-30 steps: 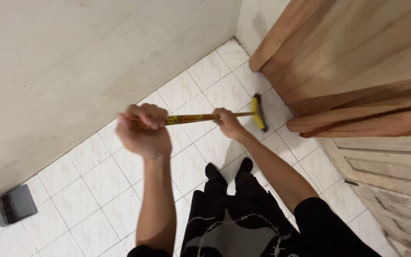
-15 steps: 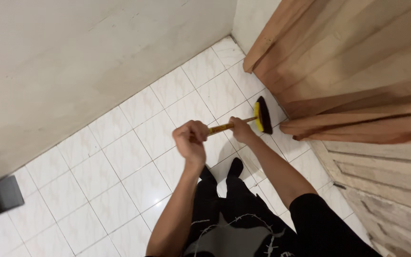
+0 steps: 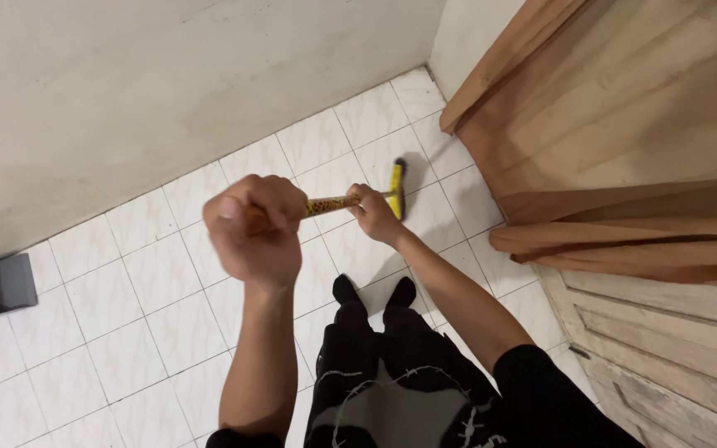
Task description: The person uses a broom to sweep the tiled floor in a corner, moving dirt toward a dustpan and occasionally tapping the broom against a wooden door.
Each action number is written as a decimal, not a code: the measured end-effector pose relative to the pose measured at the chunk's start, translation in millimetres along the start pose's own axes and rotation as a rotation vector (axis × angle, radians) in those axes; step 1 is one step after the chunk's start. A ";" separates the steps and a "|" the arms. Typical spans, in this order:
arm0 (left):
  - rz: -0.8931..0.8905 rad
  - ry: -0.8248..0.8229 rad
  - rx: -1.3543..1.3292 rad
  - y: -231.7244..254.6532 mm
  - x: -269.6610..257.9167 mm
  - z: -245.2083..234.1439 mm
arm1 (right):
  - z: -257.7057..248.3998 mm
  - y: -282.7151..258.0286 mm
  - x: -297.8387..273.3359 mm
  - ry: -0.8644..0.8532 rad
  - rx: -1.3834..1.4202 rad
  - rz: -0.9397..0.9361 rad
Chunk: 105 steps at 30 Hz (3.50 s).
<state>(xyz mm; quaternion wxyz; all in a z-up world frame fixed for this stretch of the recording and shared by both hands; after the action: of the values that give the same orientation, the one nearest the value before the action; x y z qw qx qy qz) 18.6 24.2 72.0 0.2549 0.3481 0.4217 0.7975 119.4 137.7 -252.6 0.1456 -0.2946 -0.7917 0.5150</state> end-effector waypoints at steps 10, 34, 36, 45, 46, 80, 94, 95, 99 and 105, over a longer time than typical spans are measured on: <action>-0.188 0.229 -0.172 -115.9 -26.6 -5.3 | -70.9 106.7 -65.4 -0.072 -0.325 0.314; 0.016 0.344 0.059 12.7 -49.3 -16.3 | 18.4 5.1 -33.8 -0.177 -0.045 0.114; 0.005 0.390 0.006 -2.8 -50.7 -23.9 | 5.3 27.0 -34.2 -0.213 -0.093 0.134; -0.176 0.398 -0.140 -145.6 -75.1 -20.3 | -70.9 143.2 -42.7 0.002 -0.371 0.333; -0.188 0.378 -0.134 -152.0 -77.6 -19.0 | -68.6 148.4 -47.2 0.022 -0.351 0.379; -0.191 0.244 -0.152 -152.2 -62.1 -72.2 | -28.8 133.5 -0.9 -0.098 -0.445 0.534; 0.027 0.196 0.204 -9.4 -13.1 -98.5 | 129.4 36.2 45.0 -0.080 -0.093 0.152; 0.040 0.205 0.199 2.6 -8.8 -103.6 | 129.2 16.3 47.6 -0.053 -0.073 0.085; 0.013 0.312 0.026 26.9 1.5 -135.7 | 118.9 -20.0 58.2 -0.171 -0.103 0.065; -0.010 0.390 -0.110 -10.8 3.9 -134.4 | 51.9 0.6 60.7 -0.155 -0.196 0.204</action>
<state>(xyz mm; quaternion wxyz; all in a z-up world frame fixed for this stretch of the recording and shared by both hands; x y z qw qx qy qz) -86.1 -34.1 10.1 0.1911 0.1705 0.4208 0.8702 44.3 137.5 -279.8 0.0014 -0.3457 -0.8129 0.4687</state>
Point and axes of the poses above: each hand's wrist, its own x-axis towards the middle knuckle, its own z-axis out of the palm, y = z × x, the point moved 9 cm from there along x, towards the middle knuckle, and after that the axes turned 2 degrees about -x, right-handed, at the moved point
